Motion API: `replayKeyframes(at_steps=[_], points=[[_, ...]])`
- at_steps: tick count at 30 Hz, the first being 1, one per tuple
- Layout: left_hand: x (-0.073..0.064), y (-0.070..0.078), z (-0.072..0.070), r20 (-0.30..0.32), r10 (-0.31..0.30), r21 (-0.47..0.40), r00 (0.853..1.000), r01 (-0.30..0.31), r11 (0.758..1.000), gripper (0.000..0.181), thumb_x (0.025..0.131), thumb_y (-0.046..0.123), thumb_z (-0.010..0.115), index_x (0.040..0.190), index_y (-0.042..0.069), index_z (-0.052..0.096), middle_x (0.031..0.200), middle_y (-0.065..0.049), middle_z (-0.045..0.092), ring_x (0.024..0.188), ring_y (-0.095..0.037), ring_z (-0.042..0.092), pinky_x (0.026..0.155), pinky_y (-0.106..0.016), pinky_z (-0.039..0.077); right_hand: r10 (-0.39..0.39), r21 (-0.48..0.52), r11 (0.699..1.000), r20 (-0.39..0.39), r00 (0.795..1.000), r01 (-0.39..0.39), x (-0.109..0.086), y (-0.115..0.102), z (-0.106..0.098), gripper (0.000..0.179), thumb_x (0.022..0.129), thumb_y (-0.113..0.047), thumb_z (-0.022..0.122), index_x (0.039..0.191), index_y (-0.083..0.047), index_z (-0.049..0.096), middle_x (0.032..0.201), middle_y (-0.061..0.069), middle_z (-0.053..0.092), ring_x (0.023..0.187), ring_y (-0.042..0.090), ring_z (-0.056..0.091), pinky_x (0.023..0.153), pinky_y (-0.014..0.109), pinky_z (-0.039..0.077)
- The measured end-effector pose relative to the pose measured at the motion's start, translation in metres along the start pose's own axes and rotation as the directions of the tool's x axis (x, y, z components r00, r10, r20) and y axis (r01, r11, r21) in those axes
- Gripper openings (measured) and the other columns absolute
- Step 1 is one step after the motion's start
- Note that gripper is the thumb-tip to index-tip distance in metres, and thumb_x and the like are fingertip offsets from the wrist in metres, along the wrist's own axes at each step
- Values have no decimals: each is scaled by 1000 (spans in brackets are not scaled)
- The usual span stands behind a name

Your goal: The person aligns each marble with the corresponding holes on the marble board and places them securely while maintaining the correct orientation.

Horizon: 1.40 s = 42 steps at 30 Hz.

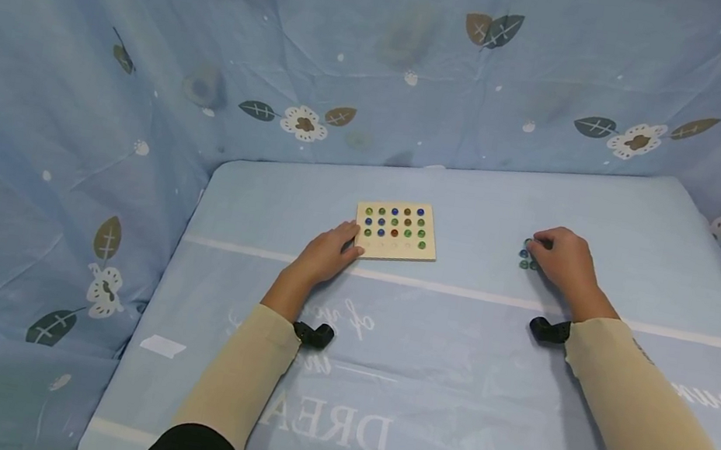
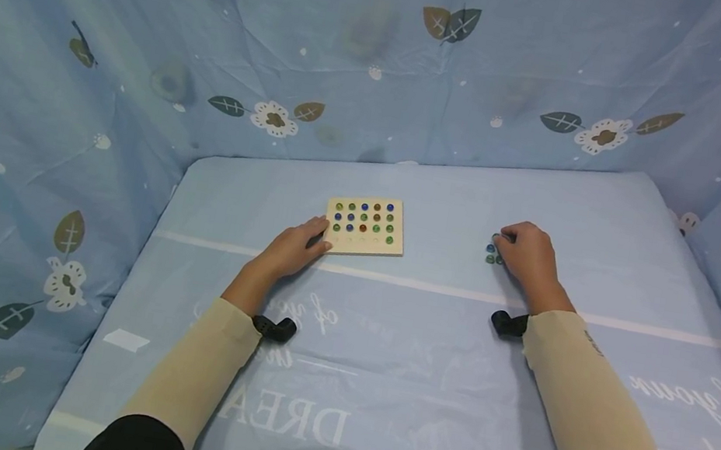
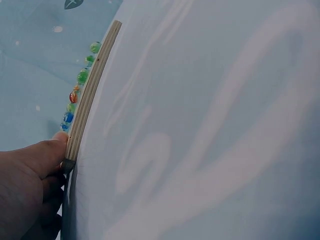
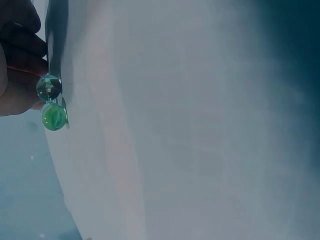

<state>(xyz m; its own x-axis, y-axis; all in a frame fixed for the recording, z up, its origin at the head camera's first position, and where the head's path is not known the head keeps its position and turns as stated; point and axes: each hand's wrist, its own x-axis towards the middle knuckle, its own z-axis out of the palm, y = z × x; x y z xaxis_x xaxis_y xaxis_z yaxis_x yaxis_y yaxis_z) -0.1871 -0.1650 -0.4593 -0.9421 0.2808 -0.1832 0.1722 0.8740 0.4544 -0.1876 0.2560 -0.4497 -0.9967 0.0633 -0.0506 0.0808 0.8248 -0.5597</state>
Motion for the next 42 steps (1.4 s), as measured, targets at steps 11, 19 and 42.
replayKeyframes(at_steps=[11,19,42], points=[[0,1,1,4,-14,-4,1000,14,1000,64,96,45,48,151,20,23,156,2,21,144,-19,19,116,-41,22,-34,-41,999,-23,999,33,1,0,4,34,92,-21,59,115,5,63,122,26,52,119,43,45,100,58,36],[-2,1,1,-1,-14,-6,1000,14,1000,65,96,45,48,151,21,23,156,2,22,144,-19,19,116,-41,22,-37,-60,998,-21,999,36,1,-2,4,33,92,-18,59,114,5,63,122,26,51,118,44,45,100,58,36],[-1,0,1,6,-14,-2,1000,14,1000,64,97,44,47,151,20,23,156,0,22,144,-21,20,116,-42,23,-22,90,996,-67,998,28,3,-29,2,38,95,-30,55,117,0,64,128,24,53,125,42,43,104,57,34]])
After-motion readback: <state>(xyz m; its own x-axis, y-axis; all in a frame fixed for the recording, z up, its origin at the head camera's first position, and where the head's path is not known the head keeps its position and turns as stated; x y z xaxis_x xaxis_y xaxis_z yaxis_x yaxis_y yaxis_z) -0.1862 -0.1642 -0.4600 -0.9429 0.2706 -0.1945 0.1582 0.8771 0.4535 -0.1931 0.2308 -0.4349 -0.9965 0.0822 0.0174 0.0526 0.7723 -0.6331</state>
